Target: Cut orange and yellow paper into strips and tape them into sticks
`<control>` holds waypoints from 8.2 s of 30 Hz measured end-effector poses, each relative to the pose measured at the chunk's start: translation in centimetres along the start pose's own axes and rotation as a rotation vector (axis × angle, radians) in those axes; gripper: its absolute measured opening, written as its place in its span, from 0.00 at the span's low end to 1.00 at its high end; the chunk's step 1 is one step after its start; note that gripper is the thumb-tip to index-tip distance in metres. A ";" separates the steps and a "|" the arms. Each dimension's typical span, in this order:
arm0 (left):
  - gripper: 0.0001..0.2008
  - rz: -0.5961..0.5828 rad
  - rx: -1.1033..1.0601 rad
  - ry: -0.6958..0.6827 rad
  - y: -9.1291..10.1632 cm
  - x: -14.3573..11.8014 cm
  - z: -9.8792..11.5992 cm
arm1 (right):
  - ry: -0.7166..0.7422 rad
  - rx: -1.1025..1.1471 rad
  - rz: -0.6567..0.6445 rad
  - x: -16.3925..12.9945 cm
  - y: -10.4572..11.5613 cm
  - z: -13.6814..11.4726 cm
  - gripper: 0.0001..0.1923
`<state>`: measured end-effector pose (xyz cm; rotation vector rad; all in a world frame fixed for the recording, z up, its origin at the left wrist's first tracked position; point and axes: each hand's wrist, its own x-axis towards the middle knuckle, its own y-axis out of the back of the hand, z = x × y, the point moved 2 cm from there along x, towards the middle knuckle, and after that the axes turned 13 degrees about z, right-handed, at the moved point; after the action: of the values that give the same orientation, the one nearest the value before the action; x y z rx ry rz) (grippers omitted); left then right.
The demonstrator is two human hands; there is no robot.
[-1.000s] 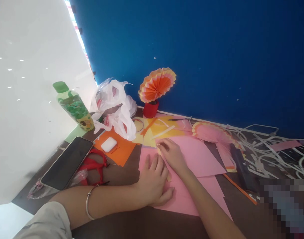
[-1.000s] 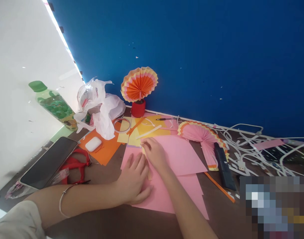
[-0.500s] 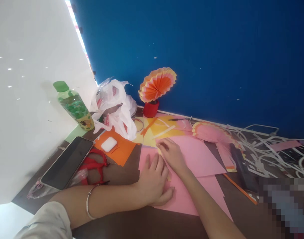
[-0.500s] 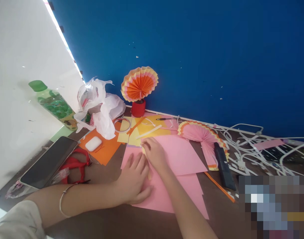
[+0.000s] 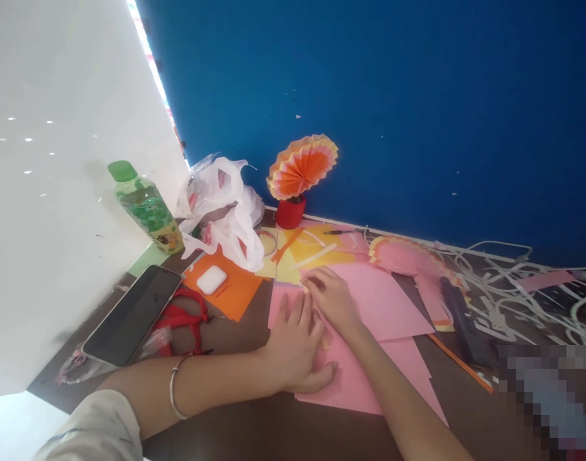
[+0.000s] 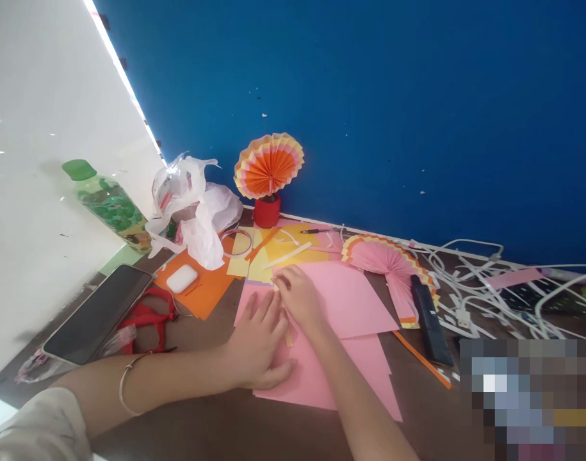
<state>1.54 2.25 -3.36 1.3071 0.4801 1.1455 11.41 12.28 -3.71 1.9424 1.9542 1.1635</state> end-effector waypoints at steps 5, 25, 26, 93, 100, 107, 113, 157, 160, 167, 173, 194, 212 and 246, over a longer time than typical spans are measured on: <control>0.34 0.006 -0.018 0.009 -0.1 0.0 0.0 | -0.017 -0.029 -0.017 0.2 0.1 0.0 0.06; 0.32 0.043 -0.002 -0.025 -0.1 -0.2 -0.1 | -0.155 -0.334 0.014 2.8 -1.2 0.9 0.15; 0.32 0.045 0.001 -0.028 -0.1 -0.3 -0.1 | -0.153 -0.354 0.011 3.0 -1.3 0.9 0.16; 0.12 0.551 -0.369 0.642 0.6 7.1 -7.8 | 0.223 -0.553 0.119 -8.3 8.9 2.6 0.18; 0.18 0.571 -0.989 0.695 0.5 6.2 -3.7 | 0.248 -0.460 0.334 -8.0 8.7 2.9 0.14; 0.12 0.314 -1.047 0.367 0.4 5.0 1.0 | 0.268 -0.112 0.397 -8.4 8.5 1.8 0.16; 0.12 0.131 -1.114 0.302 -0.4 4.5 1.4 | 0.253 0.006 0.384 -8.7 8.0 1.7 0.13; 0.07 0.283 -0.813 0.138 -1.1 4.0 1.5 | 0.338 -0.158 0.332 -8.5 9.1 -0.1 0.07; 0.07 0.277 -0.838 0.150 -0.9 4.1 1.6 | 0.277 -0.119 0.338 -8.4 8.9 0.0 0.06; 0.08 0.239 -0.888 0.213 -0.3 4.2 1.7 | 0.136 0.006 0.380 -8.3 9.0 0.3 0.07; 0.06 0.230 -1.000 0.279 -0.4 4.1 1.4 | 0.064 0.049 0.430 -8.2 8.9 1.0 0.06; 0.11 0.177 -1.244 0.344 -1.1 4.0 0.7 | 0.192 -0.119 0.667 -7.8 10.9 2.7 0.03; 0.08 0.110 -1.284 0.254 -0.9 4.0 0.8 | -0.582 0.596 0.319 -7.8 8.6 2.4 0.20; 0.07 0.201 -1.072 0.240 -1.3 4.4 0.9 | 0.218 -0.037 0.406 -8.8 8.8 0.0 0.05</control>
<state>4.59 5.72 -2.99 0.2843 -0.1314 1.4297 19.66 3.09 -1.95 2.3528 1.6531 1.5537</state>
